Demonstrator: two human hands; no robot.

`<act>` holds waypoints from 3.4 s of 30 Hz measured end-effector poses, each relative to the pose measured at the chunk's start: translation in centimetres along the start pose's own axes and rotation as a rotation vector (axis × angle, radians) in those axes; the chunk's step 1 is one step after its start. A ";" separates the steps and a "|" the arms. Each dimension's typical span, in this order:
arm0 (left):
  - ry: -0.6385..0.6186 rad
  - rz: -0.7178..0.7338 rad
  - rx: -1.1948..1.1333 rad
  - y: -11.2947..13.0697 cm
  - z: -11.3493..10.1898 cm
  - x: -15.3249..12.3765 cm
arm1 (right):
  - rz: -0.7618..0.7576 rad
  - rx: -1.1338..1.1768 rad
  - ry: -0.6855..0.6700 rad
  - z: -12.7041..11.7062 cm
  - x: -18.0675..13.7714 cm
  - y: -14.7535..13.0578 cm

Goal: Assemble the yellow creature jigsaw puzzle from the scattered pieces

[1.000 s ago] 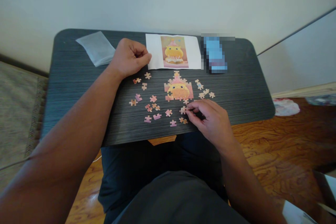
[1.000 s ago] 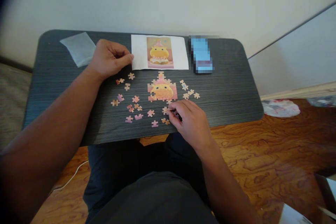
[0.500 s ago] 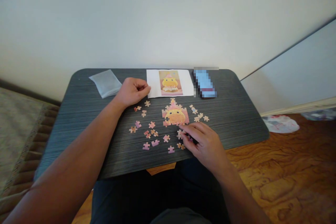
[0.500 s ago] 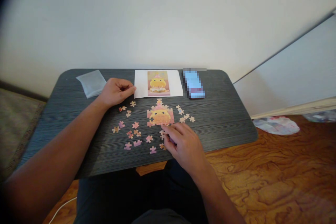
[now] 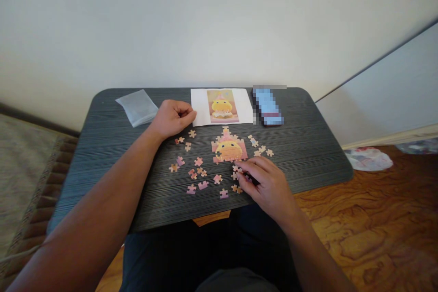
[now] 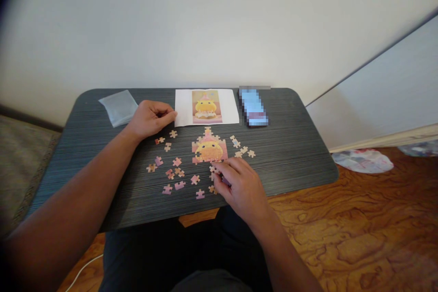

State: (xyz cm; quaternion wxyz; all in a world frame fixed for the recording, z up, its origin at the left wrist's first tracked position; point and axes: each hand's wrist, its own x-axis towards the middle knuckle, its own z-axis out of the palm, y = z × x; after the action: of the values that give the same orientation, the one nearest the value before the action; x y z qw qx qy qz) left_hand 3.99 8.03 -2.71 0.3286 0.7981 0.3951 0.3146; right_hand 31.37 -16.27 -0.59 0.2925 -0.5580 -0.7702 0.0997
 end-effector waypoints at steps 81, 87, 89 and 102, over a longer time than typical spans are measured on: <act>0.054 0.200 0.260 4.7 1.3 -2.9 | -0.121 0.496 -0.420 -2.7 13.5 11.4; 0.071 0.279 0.235 4.8 1.6 -3.0 | -0.112 0.445 -0.394 -3.3 13.7 11.6; 0.080 0.304 0.239 4.8 1.7 -3.0 | -0.140 0.431 -0.376 -3.3 13.7 11.7; 0.044 0.391 0.323 5.6 2.4 -3.2 | -0.127 0.479 -0.358 -3.1 13.6 11.8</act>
State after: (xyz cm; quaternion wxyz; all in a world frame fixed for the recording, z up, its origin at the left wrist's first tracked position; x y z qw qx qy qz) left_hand 6.63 2.06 -0.57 0.1209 0.8944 0.2856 0.3224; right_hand 39.71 -0.08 0.87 0.2809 -0.3974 -0.7975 0.3566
